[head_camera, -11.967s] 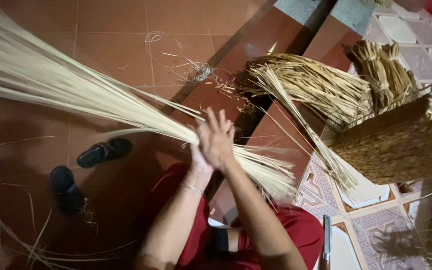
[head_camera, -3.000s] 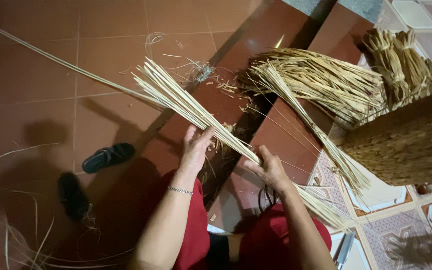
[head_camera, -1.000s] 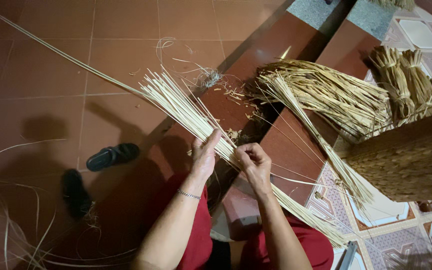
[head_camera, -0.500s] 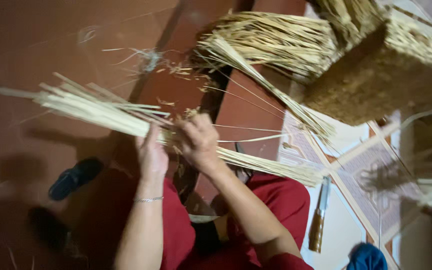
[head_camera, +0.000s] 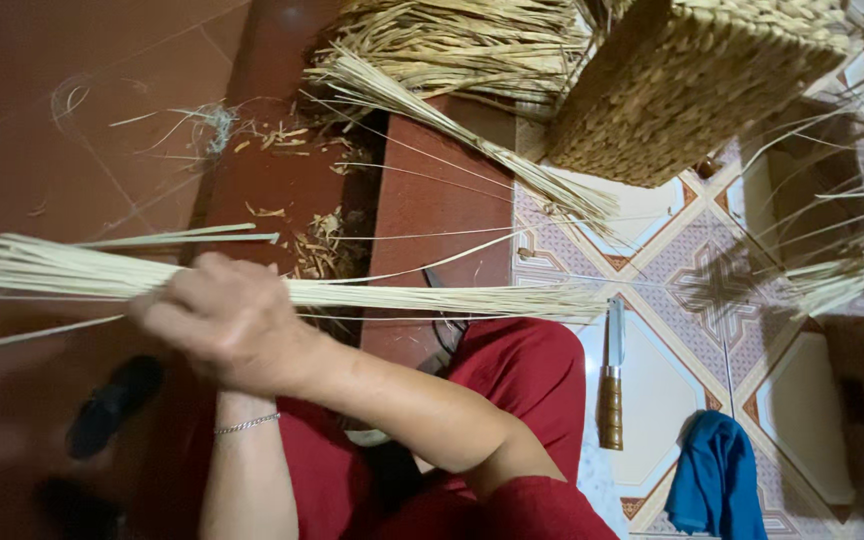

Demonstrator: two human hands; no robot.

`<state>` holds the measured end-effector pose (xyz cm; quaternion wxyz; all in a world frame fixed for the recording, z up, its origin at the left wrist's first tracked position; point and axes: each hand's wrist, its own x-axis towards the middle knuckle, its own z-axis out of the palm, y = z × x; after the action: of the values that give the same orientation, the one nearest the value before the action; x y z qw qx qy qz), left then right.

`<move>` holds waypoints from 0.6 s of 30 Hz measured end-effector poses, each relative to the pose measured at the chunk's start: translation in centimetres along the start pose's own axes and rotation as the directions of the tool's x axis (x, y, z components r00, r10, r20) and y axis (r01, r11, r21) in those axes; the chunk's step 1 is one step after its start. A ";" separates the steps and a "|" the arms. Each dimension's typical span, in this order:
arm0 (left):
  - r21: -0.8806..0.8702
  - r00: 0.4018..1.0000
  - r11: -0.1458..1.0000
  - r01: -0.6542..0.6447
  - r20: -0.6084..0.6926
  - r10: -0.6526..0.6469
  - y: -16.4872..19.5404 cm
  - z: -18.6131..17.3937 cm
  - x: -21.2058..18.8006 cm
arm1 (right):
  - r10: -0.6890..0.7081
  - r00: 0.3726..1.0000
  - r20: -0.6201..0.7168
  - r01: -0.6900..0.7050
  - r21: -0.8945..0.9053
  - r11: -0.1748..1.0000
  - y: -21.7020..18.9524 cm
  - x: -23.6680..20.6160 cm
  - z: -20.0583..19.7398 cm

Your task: The person gathers and aligns palm leaf strips, trims the ends with scissors, and bundles them into a neat bunch. The person repeatedly adjusts the alignment and smooths the bundle by hand.

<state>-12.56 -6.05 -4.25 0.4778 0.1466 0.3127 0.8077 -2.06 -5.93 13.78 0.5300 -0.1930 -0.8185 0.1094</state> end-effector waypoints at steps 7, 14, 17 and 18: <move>-0.016 0.999 0.999 -0.044 -0.026 0.044 2.0 1.8 -0.9 | -0.161 0.987 0.024 0.160 0.045 0.986 -2.8 3.3 2.8; 0.012 0.997 0.998 -0.064 -0.039 0.064 1.4 1.3 -0.4 | -0.255 0.965 0.058 0.259 -0.065 0.964 -3.9 4.3 5.3; -0.201 0.992 0.979 0.024 -0.120 -0.049 1.2 0.1 0.2 | -0.209 0.977 0.042 0.213 -0.168 0.962 -0.6 5.1 5.4; -0.165 0.994 0.986 -0.001 -0.112 -0.017 1.1 -0.2 0.4 | -0.175 0.983 0.048 0.181 -0.207 0.961 1.3 4.6 4.9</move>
<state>-13.64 -6.13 -3.66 0.4731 0.0595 0.2717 0.8359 -7.91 -2.61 15.05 0.5021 -0.1721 -0.8472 -0.0230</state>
